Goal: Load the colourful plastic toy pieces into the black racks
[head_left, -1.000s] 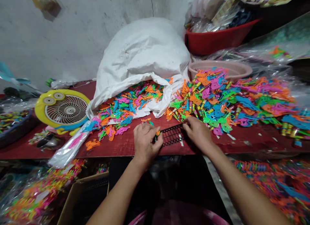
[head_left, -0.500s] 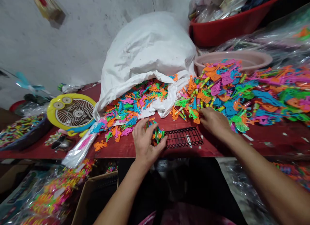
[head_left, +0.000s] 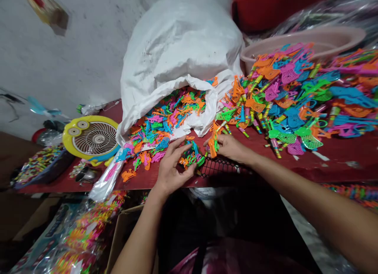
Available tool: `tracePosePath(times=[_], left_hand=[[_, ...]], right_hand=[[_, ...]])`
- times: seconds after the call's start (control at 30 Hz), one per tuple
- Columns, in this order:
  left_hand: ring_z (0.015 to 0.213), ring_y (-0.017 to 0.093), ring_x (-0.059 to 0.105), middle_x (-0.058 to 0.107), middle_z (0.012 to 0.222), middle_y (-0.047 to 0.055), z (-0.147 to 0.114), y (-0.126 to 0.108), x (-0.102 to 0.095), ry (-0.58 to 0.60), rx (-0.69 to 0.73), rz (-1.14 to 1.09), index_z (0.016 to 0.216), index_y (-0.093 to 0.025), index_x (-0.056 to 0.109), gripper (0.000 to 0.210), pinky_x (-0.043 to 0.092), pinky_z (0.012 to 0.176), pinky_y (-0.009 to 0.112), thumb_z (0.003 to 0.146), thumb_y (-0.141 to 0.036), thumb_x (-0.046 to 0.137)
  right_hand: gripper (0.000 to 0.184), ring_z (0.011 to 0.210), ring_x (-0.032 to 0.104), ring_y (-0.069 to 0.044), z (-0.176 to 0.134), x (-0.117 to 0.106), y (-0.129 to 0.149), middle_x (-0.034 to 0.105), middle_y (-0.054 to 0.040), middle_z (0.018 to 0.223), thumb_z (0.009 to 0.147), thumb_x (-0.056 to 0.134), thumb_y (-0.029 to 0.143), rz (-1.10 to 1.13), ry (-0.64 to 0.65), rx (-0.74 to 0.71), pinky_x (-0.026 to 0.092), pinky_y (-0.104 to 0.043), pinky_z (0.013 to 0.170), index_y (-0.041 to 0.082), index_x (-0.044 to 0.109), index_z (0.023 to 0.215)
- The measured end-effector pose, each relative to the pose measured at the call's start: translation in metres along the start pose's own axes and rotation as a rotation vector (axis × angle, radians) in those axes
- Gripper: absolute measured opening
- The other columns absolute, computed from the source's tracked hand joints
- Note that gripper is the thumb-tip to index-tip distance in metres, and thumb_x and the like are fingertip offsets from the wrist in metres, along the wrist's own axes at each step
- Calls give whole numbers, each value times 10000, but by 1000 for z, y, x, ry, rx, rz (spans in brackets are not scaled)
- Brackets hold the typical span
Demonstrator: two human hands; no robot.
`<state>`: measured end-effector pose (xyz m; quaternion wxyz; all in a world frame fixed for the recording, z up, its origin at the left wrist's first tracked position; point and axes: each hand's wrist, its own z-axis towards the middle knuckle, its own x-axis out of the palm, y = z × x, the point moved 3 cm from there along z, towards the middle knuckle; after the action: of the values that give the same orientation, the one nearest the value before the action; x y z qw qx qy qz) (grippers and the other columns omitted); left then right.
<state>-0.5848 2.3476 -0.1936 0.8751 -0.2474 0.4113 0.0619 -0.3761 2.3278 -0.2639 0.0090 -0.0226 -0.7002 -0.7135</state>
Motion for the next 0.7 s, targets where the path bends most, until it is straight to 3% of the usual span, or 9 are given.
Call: tracePosePath(times=[0.43, 0.7], left_hand=[[1297, 250, 490, 510, 1401, 94, 2, 5, -2, 33, -4, 4, 1270, -238, 556, 491, 422, 1087, 469, 791, -214, 662], [1299, 247, 488, 504, 1399, 101, 2, 6, -2, 46, 10, 10, 1273, -229, 554, 492, 427, 1085, 456, 793, -207, 656]], right_hand=[[225, 709, 617, -141, 11, 5, -7, 684, 0, 766, 654, 703, 298, -107, 109, -90, 494, -263, 673, 140, 677, 812], [79, 635, 513, -116, 10, 11, -2, 608, 10, 684, 744, 591, 128, -567, 53, -235, 361, -214, 592, 125, 662, 778]])
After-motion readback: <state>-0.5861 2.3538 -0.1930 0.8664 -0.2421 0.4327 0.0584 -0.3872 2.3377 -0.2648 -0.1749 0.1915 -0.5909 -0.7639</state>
